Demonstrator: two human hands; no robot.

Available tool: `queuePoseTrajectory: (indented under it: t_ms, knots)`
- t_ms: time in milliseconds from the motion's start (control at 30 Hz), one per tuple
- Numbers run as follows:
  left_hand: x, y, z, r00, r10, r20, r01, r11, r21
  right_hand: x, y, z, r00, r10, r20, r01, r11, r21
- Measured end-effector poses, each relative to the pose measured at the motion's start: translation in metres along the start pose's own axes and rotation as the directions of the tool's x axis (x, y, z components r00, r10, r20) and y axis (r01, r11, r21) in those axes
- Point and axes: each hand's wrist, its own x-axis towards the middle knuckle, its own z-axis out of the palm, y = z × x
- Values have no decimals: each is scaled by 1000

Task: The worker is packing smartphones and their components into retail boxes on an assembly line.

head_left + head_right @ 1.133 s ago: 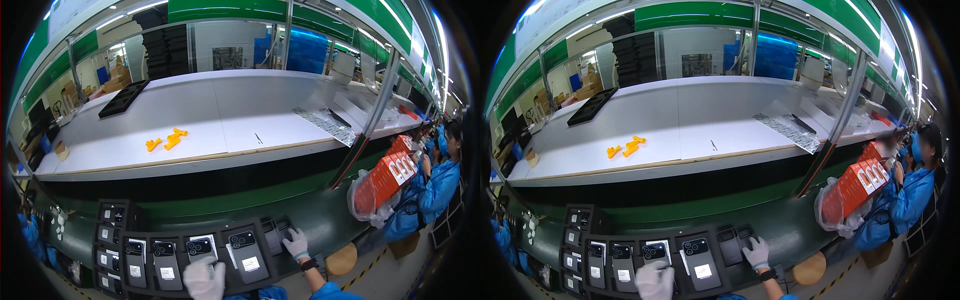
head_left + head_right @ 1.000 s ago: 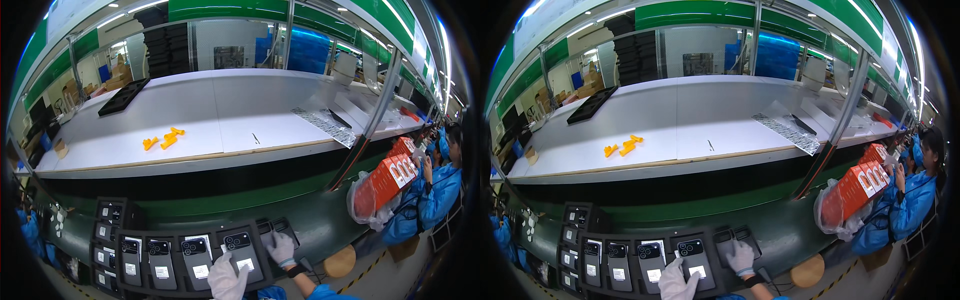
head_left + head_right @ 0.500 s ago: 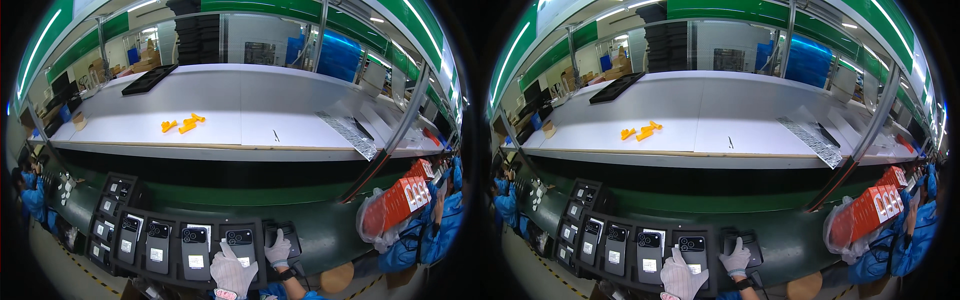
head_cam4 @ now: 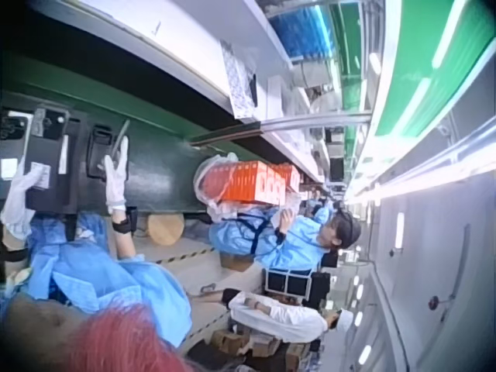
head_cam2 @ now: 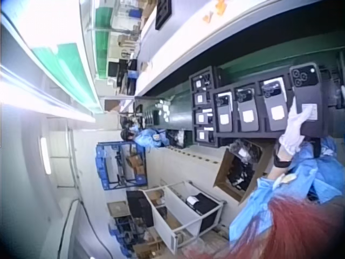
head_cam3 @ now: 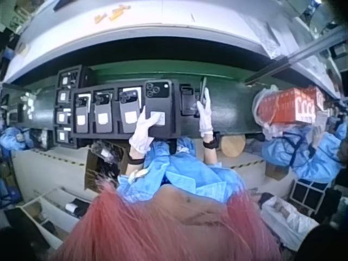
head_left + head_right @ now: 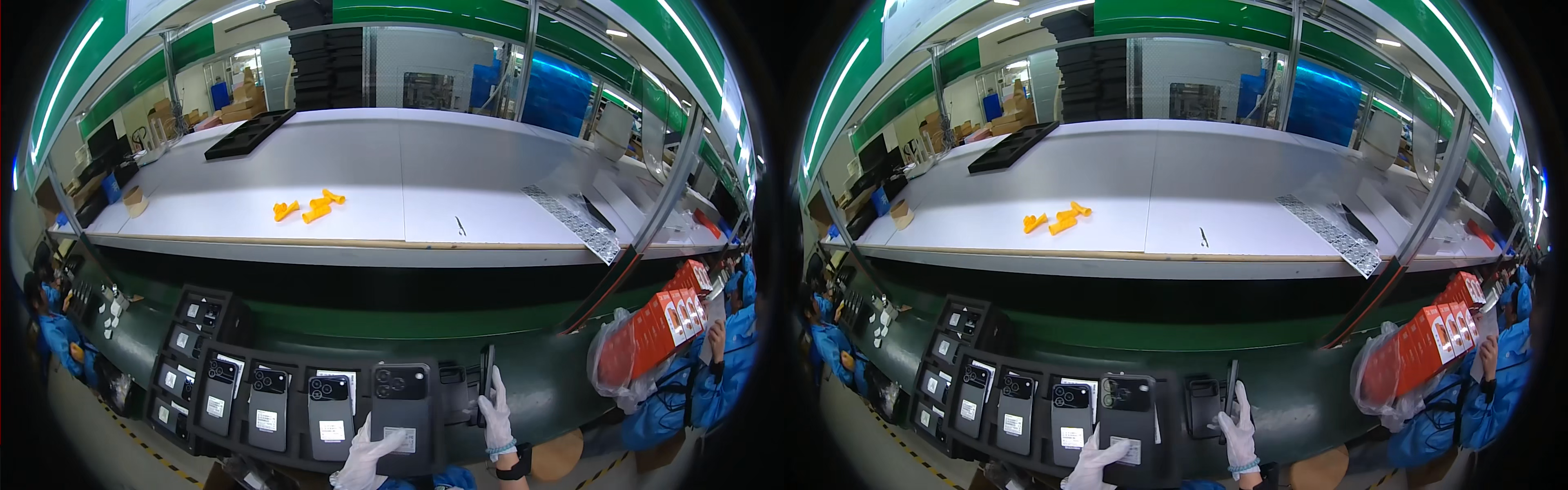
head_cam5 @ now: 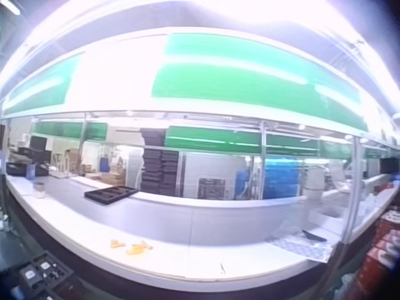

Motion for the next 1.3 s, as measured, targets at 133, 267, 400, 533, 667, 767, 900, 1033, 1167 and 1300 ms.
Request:
queuePoseTrajectory:
  t_ms: [133,267,400,533,667,767,900,1033,1167,1300]
  knots:
    - [-26,43,27,959,-88,270,179,926,-332,-16,-16,15,985,-118,129,103,987,121]
    - [-31,57,30,953,-24,303,149,907,-394,-46,-47,46,972,-131,192,96,978,184]
    - [-16,18,-45,998,-32,48,27,995,92,-83,-92,96,897,-279,343,398,848,-351]
    - [-15,-12,-82,955,292,44,-116,233,966,-98,-118,140,856,-224,466,497,604,-623]
    - [-34,-6,-80,962,269,-53,-58,392,918,-99,-101,157,824,-246,510,544,591,-595]
    - [-43,3,-81,925,348,155,-198,92,976,-106,-104,165,816,-206,540,551,560,-619]
    - [-47,9,-82,920,364,146,-206,133,969,-112,-117,173,759,-236,607,640,443,-628]
    - [-48,13,-79,919,374,129,-220,212,952,-113,-114,175,713,-273,646,690,438,-576]
    - [-42,18,-73,926,359,117,-243,331,912,-119,-117,182,798,-145,584,589,393,-706]
    - [-33,21,-55,940,311,138,-288,511,810,-119,-112,163,688,-236,687,726,197,-659]
